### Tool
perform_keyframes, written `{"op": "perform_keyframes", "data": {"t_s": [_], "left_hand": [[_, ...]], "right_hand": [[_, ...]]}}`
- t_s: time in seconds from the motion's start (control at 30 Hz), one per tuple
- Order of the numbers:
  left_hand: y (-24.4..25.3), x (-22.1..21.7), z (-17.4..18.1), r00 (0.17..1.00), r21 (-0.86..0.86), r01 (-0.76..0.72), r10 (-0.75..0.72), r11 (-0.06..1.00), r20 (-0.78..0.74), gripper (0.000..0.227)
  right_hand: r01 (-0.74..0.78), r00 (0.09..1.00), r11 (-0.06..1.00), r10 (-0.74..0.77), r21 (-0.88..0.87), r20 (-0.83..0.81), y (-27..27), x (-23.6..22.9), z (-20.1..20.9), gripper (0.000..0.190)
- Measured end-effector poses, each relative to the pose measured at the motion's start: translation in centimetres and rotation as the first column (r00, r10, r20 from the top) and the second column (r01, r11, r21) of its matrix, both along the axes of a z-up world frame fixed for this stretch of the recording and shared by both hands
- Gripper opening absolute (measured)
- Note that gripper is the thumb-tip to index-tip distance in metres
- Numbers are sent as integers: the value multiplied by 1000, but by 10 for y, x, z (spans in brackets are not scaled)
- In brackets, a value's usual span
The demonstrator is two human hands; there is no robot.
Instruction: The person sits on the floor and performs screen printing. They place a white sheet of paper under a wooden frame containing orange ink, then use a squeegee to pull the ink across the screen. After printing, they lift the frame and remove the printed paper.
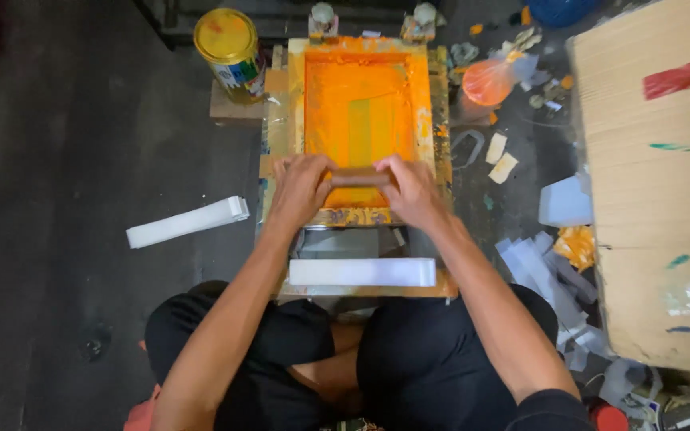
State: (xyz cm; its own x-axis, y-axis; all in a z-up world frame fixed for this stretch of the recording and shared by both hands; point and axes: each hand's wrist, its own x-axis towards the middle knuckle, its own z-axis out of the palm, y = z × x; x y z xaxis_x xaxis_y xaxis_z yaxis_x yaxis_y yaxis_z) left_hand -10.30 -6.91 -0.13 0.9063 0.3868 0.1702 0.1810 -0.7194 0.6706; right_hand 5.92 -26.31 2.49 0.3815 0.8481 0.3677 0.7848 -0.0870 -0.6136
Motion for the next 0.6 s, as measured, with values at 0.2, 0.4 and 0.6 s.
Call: {"op": "perform_keyframes", "data": {"t_s": [0.2,0.4,0.6], "left_hand": [[-28,-30,-3,1000,59,-8,7,998,10,19],[-36,-35,-5,998,-42,-38,40,998,49,20],[-40,-36,-2,997,-47,-74,75,996,26,22]], "right_hand": [[5,999,996,-10,-90,-49,-31,-36,22,30],[104,987,991,-112,-79,-118,-35,-41,-4,30],[179,973,971,-199,-158,-117,-36,-39,-16,33]]}}
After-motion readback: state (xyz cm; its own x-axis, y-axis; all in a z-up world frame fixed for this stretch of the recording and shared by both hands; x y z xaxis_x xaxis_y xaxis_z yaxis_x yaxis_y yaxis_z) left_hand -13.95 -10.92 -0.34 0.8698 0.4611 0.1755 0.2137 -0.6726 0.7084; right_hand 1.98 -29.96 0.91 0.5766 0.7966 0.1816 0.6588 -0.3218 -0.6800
